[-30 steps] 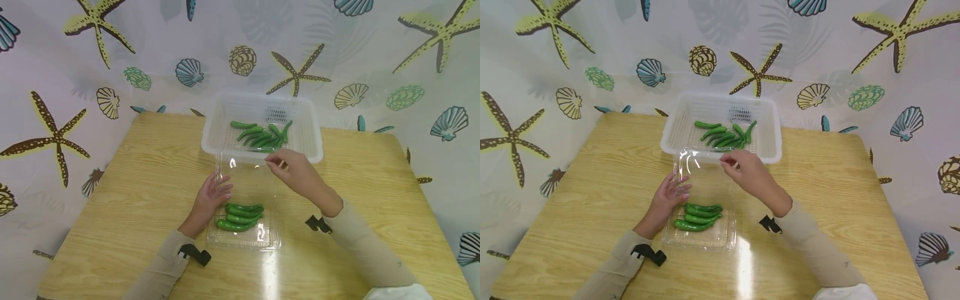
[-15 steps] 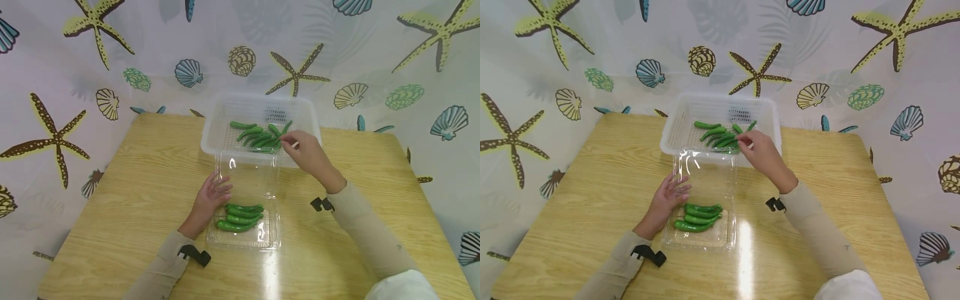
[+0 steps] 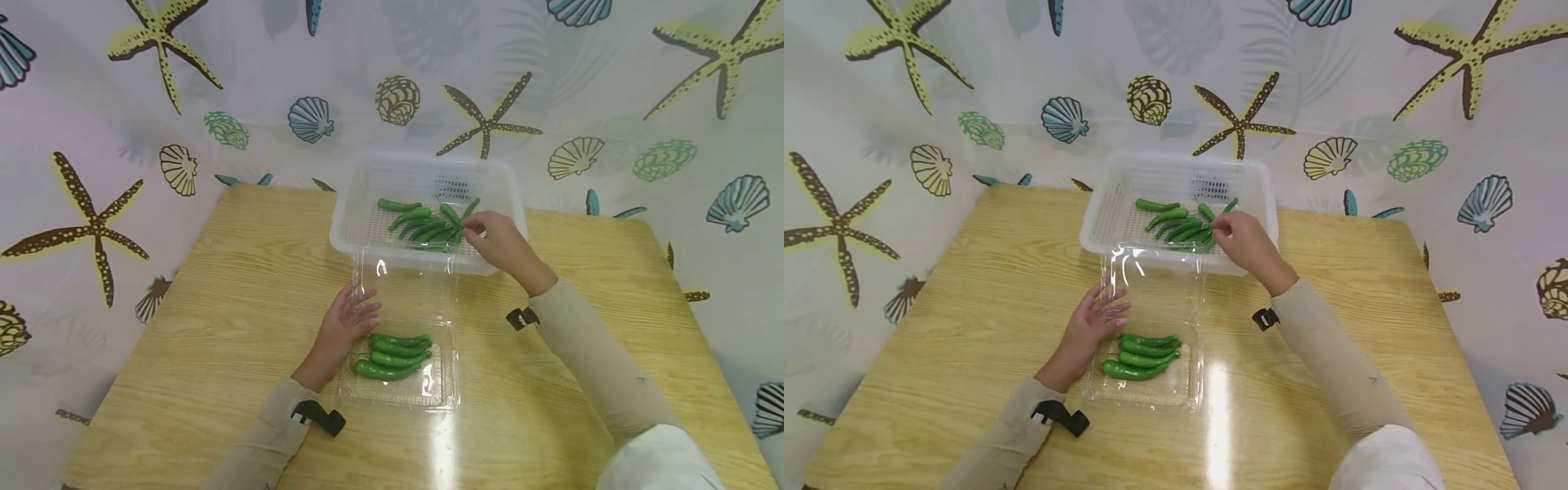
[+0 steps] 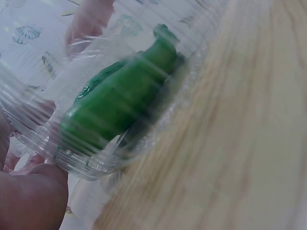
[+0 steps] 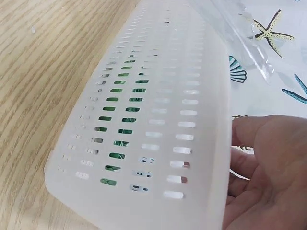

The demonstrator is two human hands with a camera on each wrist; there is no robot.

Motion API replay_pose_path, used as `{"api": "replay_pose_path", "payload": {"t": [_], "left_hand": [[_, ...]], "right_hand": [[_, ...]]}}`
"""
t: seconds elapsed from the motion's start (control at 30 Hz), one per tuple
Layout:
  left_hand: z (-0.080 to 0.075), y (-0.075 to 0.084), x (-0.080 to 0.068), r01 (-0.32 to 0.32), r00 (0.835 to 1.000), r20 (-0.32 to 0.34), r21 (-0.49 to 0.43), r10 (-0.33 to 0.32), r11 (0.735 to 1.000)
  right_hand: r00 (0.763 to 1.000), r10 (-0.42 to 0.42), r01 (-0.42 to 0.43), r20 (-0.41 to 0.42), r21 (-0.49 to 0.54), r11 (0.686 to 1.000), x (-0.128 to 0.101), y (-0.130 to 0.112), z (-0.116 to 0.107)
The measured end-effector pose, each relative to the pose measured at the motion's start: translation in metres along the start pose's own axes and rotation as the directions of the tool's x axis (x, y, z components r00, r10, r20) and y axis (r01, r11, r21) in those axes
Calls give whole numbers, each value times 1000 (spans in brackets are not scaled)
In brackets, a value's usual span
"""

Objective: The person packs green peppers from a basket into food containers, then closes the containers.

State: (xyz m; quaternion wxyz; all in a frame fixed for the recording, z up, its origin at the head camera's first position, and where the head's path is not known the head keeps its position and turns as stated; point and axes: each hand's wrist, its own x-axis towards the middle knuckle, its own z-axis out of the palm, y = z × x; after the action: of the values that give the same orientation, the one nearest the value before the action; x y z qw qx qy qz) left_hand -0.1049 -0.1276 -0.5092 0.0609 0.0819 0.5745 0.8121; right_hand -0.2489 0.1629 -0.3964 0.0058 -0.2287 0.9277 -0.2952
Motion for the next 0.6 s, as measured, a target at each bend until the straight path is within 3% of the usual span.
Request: {"api": "replay_pose_path", "payload": {"t": [0.33, 0.6], "left_hand": [[1, 0, 0, 16, 1000, -12, -2, -16, 1000], [1, 1, 1, 24, 1000, -17, -7, -24, 1000]], "right_hand": [[989, 100, -98, 107, -18, 995, 12, 12, 9], [982, 87, -80, 165, -51, 996, 22, 17, 10]]}}
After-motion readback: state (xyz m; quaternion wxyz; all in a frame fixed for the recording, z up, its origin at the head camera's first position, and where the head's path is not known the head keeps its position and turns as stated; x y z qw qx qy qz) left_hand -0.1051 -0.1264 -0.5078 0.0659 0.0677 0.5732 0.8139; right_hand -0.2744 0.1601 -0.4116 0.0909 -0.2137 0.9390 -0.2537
